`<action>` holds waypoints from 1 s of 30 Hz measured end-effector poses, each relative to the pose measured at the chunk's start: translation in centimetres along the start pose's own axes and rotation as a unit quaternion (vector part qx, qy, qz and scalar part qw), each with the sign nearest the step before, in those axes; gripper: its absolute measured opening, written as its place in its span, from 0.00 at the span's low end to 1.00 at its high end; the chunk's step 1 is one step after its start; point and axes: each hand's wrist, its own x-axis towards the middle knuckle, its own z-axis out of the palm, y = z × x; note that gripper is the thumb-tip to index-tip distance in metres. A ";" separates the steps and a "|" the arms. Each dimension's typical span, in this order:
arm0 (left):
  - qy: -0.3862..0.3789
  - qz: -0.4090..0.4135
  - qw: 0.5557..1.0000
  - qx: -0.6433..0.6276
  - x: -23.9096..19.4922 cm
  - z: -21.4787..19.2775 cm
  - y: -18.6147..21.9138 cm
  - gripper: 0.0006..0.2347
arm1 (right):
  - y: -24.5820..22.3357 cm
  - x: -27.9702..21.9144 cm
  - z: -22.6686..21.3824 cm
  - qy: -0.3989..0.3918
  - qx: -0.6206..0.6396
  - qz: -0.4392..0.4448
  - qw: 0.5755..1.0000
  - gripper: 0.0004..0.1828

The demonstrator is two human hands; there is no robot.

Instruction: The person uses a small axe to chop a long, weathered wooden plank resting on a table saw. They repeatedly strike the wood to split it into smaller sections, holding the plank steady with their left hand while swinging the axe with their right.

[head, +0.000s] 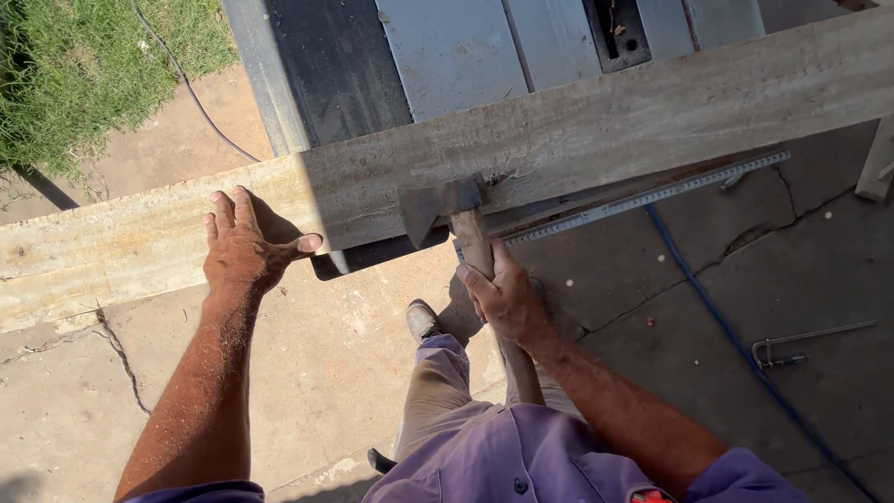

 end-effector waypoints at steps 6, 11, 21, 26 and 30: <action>-0.005 -0.009 1.000 0.005 -0.6 0.2 0.0 0.55 | -2.7 1.3 -9.2 0.192 -0.016 -0.079 0.978 0.10; 0.003 -0.001 1.000 0.025 -0.4 -0.2 0.1 0.55 | -2.1 1.8 -4.9 0.262 0.056 -0.094 0.959 0.12; 0.010 0.017 0.999 -0.041 0.8 -1.3 -4.2 0.48 | -2.8 2.0 -9.7 0.219 0.018 -0.119 0.968 0.11; -0.013 -0.093 0.993 -0.070 2.1 -2.0 -8.9 0.53 | -2.4 1.8 -7.5 0.306 0.101 -0.120 0.939 0.10; -0.024 -0.068 0.993 -0.094 1.4 -1.2 -8.8 0.54 | -1.1 -0.4 0.1 0.095 0.019 -0.006 0.995 0.12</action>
